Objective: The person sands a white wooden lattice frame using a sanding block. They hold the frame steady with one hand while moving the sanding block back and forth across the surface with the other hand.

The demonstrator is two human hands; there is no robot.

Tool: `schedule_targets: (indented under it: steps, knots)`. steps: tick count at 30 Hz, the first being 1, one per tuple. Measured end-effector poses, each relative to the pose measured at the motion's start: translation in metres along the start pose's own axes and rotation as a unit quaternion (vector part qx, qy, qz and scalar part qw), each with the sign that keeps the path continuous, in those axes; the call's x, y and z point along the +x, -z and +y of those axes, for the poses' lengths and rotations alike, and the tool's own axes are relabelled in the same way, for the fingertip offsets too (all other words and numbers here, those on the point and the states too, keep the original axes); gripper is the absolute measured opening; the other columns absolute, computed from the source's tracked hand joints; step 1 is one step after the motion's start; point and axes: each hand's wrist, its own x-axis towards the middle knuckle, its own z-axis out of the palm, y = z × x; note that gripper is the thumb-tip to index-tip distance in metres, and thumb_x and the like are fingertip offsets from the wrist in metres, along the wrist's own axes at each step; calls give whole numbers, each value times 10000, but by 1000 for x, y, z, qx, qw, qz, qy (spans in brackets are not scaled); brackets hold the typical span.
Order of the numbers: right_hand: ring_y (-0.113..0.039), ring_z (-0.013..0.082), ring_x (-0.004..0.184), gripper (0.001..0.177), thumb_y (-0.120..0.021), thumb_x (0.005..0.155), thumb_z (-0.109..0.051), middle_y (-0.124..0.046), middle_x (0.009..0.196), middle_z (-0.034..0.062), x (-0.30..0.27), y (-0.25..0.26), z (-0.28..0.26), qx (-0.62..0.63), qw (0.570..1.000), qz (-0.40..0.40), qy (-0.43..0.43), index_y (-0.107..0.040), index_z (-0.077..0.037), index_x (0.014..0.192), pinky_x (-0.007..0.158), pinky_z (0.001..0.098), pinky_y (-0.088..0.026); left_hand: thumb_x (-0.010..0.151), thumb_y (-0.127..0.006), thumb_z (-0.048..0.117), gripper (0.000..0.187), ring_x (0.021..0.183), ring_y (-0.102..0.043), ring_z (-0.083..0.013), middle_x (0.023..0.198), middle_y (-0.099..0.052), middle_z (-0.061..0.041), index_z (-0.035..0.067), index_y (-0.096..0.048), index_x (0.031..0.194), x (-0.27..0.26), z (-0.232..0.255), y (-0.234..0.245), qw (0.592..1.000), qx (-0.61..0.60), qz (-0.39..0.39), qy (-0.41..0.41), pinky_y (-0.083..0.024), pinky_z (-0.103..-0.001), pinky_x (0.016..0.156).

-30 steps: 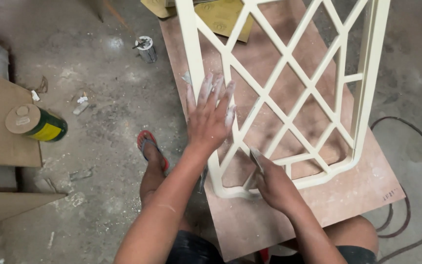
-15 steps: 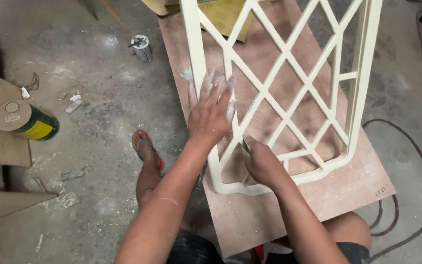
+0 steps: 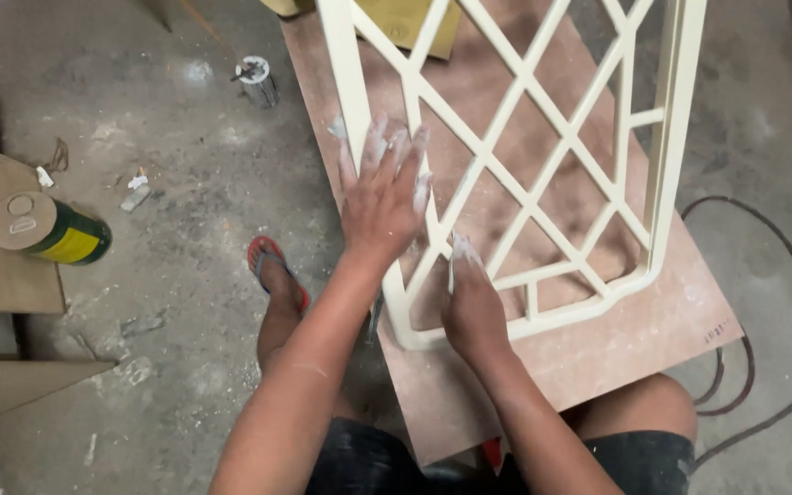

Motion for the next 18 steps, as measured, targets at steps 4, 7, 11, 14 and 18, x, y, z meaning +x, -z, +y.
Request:
schedule_targets:
  steps: [4,7,11,14,18]
  knots:
    - [-372,483,1443,651,-482,901,32,-412,1539,358,-26,-23,35,8,999,23,30,-362,102,1537,1214,525,-316,986,-577,360,508,1495,-350,-340,1405,-623,-119,177,-573,1460,4,0,-3,1000,6,20,-8,-249,-696,1180]
    - [-366,430,1476,619,-485,879,5,-449,1538,288,3,-20,10,18,999,34,14,-450,49,1495,1209,473,-340,1001,-566,366,498,1504,-336,-331,1424,-616,-115,194,-565,1469,8,4,7,1000,0,-12,8,-238,-676,1194]
    - [-394,430,1460,622,-497,895,-6,-470,1527,273,-6,-32,15,-17,998,55,40,-438,44,1513,1176,492,-371,1011,-555,363,486,1507,-327,-331,1424,-614,-114,195,-561,1467,8,6,10,1000,6,-14,4,-240,-670,1197]
    - [-299,369,1524,728,-494,857,-7,-378,1610,220,-11,-46,25,-1,999,52,12,-347,5,1570,1171,457,-379,1007,-566,366,497,1503,-342,-342,1429,-606,-117,191,-556,1472,10,6,10,1000,14,-14,4,-245,-670,1191]
    - [-379,448,1458,653,-547,884,-9,-443,1539,269,-4,-45,17,-3,992,106,65,-406,40,1520,1173,494,-382,1020,-538,369,492,1508,-327,-341,1443,-599,-114,199,-546,1482,4,8,11,999,11,-31,12,-233,-673,1195]
